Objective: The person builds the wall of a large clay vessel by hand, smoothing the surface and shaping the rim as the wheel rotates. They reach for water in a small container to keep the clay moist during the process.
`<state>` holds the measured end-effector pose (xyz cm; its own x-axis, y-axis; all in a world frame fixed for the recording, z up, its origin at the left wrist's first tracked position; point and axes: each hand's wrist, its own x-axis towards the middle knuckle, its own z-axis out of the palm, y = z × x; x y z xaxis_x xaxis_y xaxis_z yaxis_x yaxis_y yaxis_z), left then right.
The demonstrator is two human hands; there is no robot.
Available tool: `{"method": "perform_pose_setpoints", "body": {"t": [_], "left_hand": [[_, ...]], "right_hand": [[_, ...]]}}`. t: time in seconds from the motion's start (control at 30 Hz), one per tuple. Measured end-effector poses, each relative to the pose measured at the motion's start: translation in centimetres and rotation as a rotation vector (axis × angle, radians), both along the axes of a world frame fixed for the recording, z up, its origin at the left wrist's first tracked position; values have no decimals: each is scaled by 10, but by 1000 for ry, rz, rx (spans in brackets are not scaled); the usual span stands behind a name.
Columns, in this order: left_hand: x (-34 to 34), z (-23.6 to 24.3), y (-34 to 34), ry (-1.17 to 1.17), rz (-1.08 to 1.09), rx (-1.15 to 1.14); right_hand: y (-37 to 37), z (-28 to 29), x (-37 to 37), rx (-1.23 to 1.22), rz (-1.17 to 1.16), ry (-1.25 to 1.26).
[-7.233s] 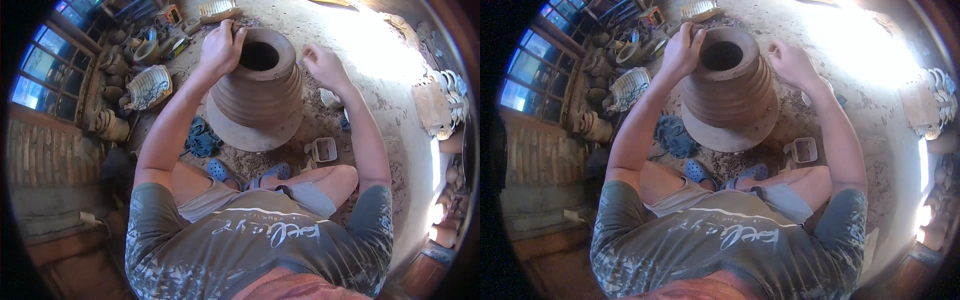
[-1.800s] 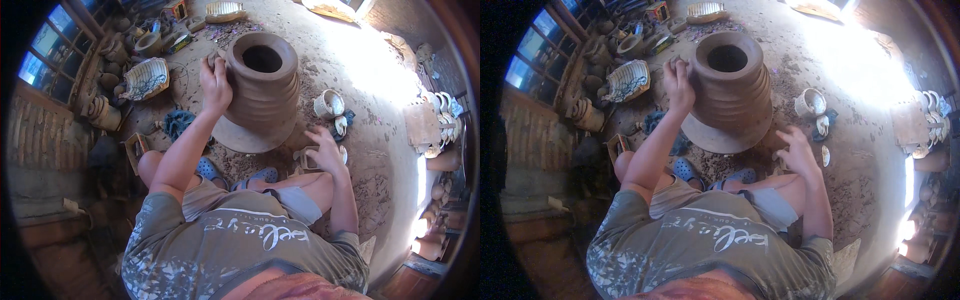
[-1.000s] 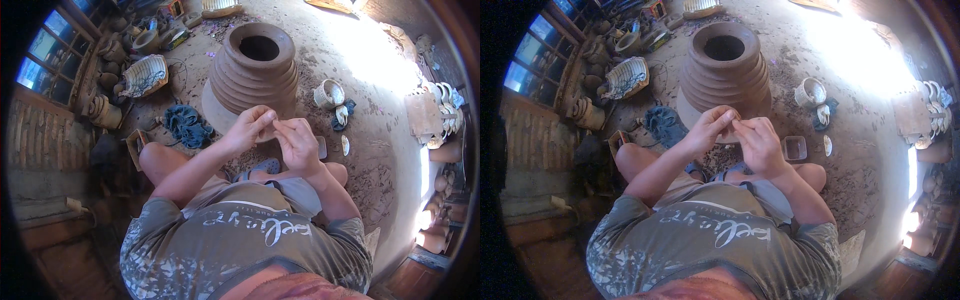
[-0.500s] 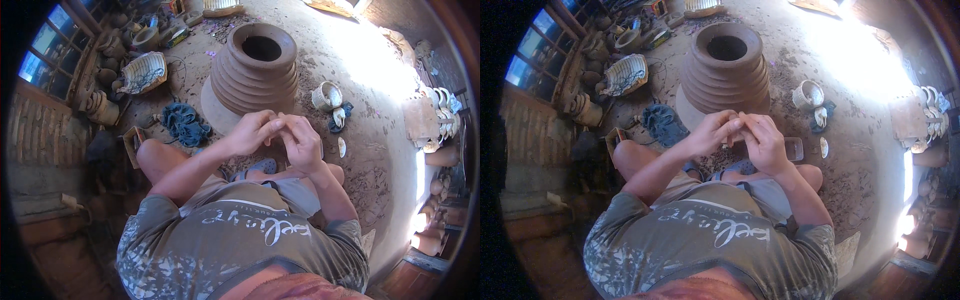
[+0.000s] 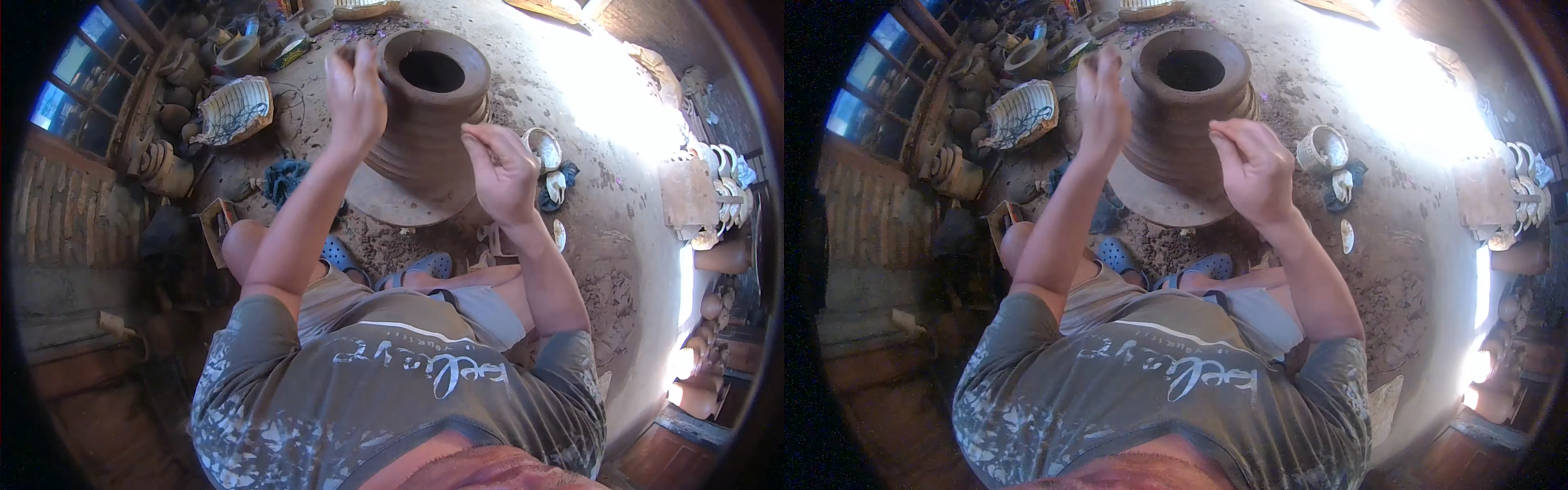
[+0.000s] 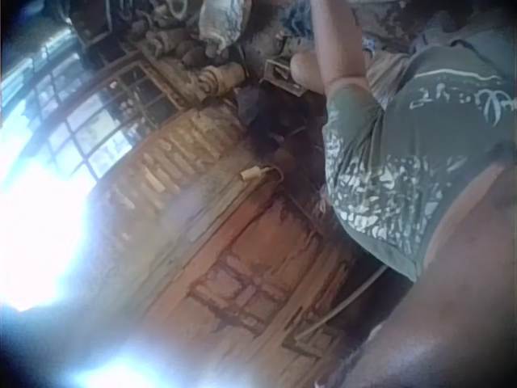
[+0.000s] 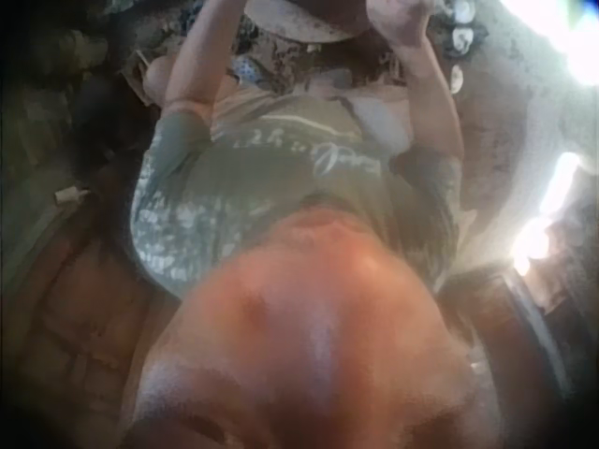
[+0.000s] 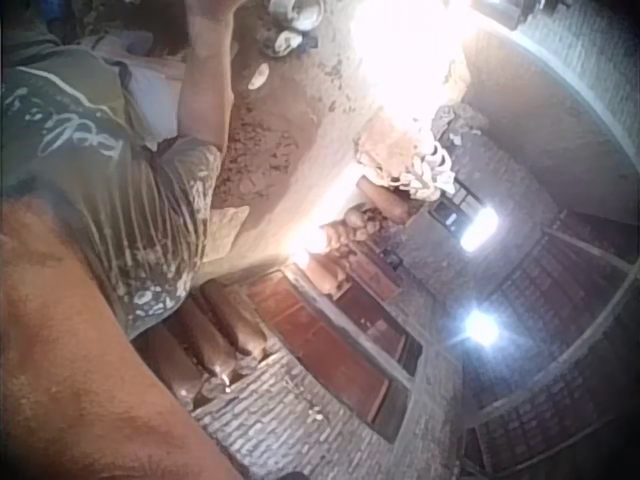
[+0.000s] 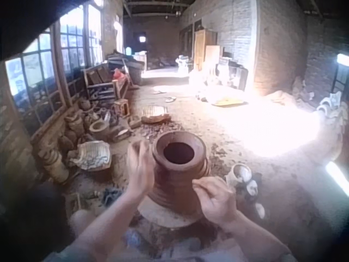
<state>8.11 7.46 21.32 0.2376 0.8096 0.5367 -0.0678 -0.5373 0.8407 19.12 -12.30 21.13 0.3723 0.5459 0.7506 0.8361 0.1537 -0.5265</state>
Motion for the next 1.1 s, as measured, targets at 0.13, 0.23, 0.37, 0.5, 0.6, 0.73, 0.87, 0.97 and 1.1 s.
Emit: {"method": "perform_pose_setpoints", "body": {"t": [0.13, 0.23, 0.37, 0.5, 0.6, 0.73, 0.87, 0.97, 1.1], "left_hand": [[53, -18, 59, 102, 109, 67], [63, -12, 48, 189, 53, -69], [53, -5, 50, 283, 3, -83], [48, -3, 52, 308, -45, -14], [54, -8, 70, 365, -80, 60], [53, -11, 95, 403, -206, 150], [52, 18, 88, 504, -401, -41], [62, 2, 111, 345, -585, 1], [66, -7, 117, 328, -540, 63]], "right_hand": [[29, 17, 3, -32, 19, -253], [43, 18, 15, -39, -3, -381], [52, 17, 26, -81, 9, -446], [57, 23, 26, -102, 27, -497], [64, 24, 28, -108, 46, -534], [74, 25, 29, -56, 93, -530], [68, 23, 39, -74, 118, -534], [61, 25, 50, -79, 153, -543], [48, 24, 72, -73, 227, -489]]}}
